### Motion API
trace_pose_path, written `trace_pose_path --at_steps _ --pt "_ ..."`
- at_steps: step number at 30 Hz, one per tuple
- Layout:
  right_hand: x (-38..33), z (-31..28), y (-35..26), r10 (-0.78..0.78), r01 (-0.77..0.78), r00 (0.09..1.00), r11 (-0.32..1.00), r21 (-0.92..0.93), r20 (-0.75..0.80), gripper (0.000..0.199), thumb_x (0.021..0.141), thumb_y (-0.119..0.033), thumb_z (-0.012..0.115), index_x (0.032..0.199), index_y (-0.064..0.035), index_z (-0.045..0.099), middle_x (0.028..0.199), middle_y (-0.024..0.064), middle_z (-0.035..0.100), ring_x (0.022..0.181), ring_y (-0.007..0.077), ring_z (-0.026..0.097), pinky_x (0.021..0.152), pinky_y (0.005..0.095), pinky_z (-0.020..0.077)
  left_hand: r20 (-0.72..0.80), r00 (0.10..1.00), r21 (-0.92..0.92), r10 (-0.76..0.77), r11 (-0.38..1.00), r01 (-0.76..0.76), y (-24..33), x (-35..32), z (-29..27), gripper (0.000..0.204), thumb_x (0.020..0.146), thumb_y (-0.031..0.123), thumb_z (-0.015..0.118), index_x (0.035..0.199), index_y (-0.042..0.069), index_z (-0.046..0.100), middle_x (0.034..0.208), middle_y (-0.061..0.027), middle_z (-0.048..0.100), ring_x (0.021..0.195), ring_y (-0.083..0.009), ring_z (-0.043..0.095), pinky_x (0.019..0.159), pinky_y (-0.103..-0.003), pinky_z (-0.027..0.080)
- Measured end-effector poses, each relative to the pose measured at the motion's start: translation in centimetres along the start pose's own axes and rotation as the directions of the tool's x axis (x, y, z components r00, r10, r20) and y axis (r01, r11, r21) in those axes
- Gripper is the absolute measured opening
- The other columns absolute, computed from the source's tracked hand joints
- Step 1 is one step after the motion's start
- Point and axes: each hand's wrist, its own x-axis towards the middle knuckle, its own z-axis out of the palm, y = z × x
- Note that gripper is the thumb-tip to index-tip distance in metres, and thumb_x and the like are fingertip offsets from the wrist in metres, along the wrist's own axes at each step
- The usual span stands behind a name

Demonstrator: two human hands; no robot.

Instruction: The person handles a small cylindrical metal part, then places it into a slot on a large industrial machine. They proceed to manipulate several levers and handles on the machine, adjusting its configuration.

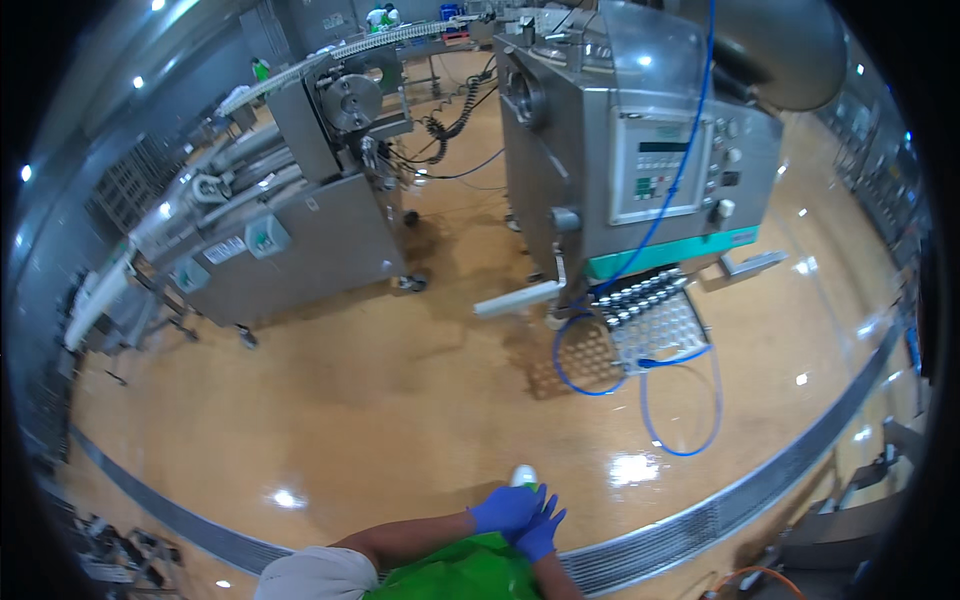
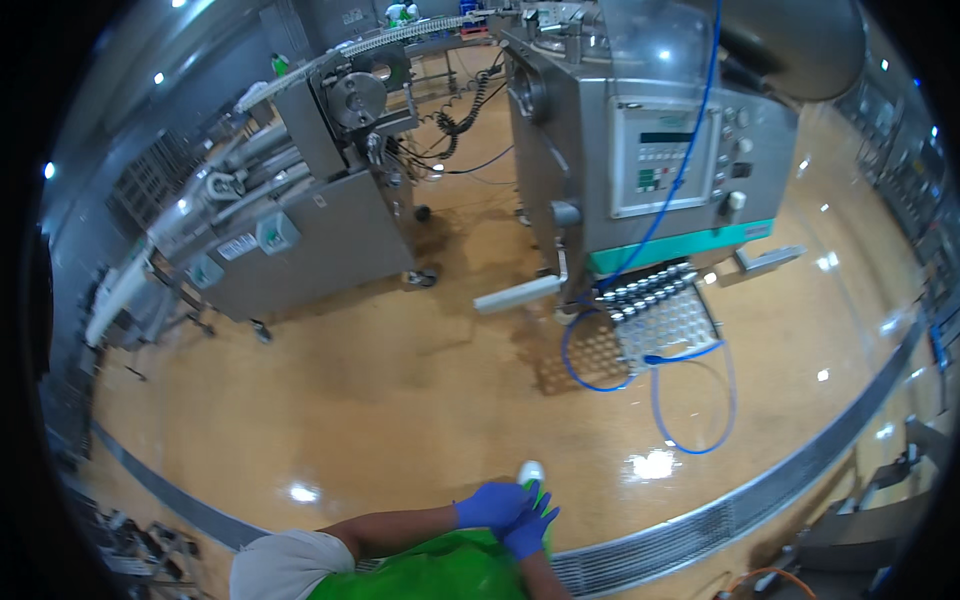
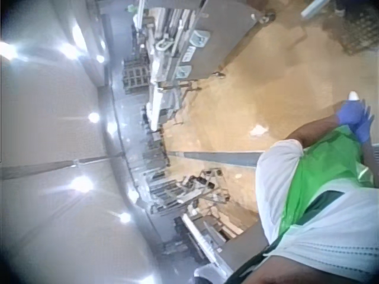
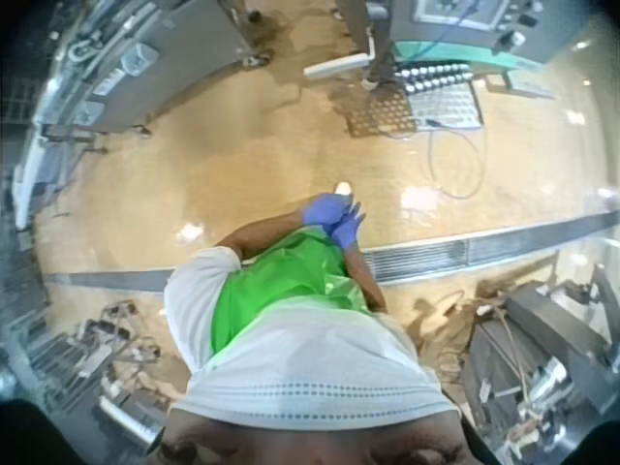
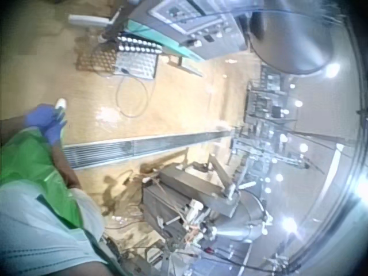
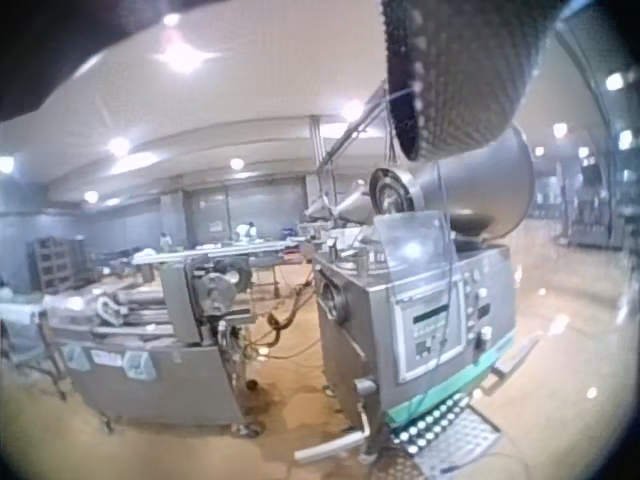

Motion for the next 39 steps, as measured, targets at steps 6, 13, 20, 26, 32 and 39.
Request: trace_pose_path --at_steps 6,13,20,26,32,39 --pt "15.5 -10.4 -8.7 -0.418 0.426 0.901 0.903 0.058 -0.115 0.076 0.077 -0.043 0.059 0.143 -0.0127 0.037 0.150 0.0159 0.031 0.138 0.0482 0.020 0.107 0.0686 0.0090 -0.158 0.946 -0.297 -0.283 0.927 0.228 -10.2 -1.3 -14.5 0.036 0.095 0.031 0.042 0.110 0.002 0.058 0.108 -0.0234 0.061 0.101 -0.0401 0.058 0.090 -0.048 0.045" --pt "31.5 -16.5 -17.4 -0.687 0.670 0.699 0.726 0.154 0.201 0.036 0.087 -0.039 0.050 0.079 -0.0065 0.063 0.076 0.0172 0.066 0.072 0.0366 0.064 0.067 0.0479 0.0492 -0.202 0.656 -0.962 -0.727 0.274 0.008 -21.7 -1.9 -19.3 0.040 0.095 0.036 0.049 0.090 -0.001 0.062 0.083 -0.0133 0.065 0.079 -0.0224 0.062 0.072 -0.035 0.048" --pt "44.1 -19.4 -25.6 -0.532 0.447 0.840 0.790 0.421 0.106 0.044 0.091 -0.042 0.052 0.075 -0.0019 0.060 0.075 0.0218 0.061 0.072 0.0415 0.059 0.062 0.0465 0.0462 -0.181 0.632 -0.959 -0.754 0.278 0.056 -37.4 -4.3 -25.0 0.045 0.095 0.036 0.045 0.078 -0.003 0.059 0.072 -0.0130 0.063 0.067 -0.0213 0.059 0.066 -0.034 0.047" --pt "52.9 -27.5 -30.6 -0.497 0.453 0.865 0.713 0.535 -0.070 0.041 0.092 -0.037 0.052 0.077 -0.0008 0.062 0.072 0.0210 0.061 0.067 0.0367 0.060 0.062 0.0430 0.0461 -0.553 0.546 -0.808 -0.629 0.564 -0.169 -49.7 -0.4 -41.4 0.026 0.090 0.014 0.042 0.087 -0.002 0.062 0.081 -0.0133 0.064 0.076 -0.0208 0.061 0.075 -0.034 0.050" --pt "64.2 -32.8 -28.5 -0.249 0.311 0.948 0.617 0.723 -0.196 0.025 0.093 -0.021 0.053 0.083 0.0004 0.063 0.073 0.0100 0.064 0.067 0.0177 0.061 0.065 0.0323 0.0491 -0.773 0.435 -0.611 -0.462 0.727 -0.313 -54.4 4.0 -57.8 0.025 0.083 0.000 0.040 0.097 -0.002 0.061 0.087 -0.0103 0.065 0.081 -0.0193 0.061 0.079 -0.032 0.050" --pt "79.3 -41.6 -32.9 -0.298 0.454 0.885 0.378 0.807 -0.358 0.013 0.090 -0.005 0.054 0.093 0.0013 0.065 0.080 0.0062 0.065 0.071 0.0122 0.061 0.066 0.0265 0.0492 -0.803 0.111 -0.588 -0.585 0.751 -0.300 -58.5 3.6 -68.3 0.021 0.095 0.007 0.043 0.101 0.001 0.063 0.084 -0.0086 0.064 0.074 -0.0140 0.061 0.072 -0.027 0.049"
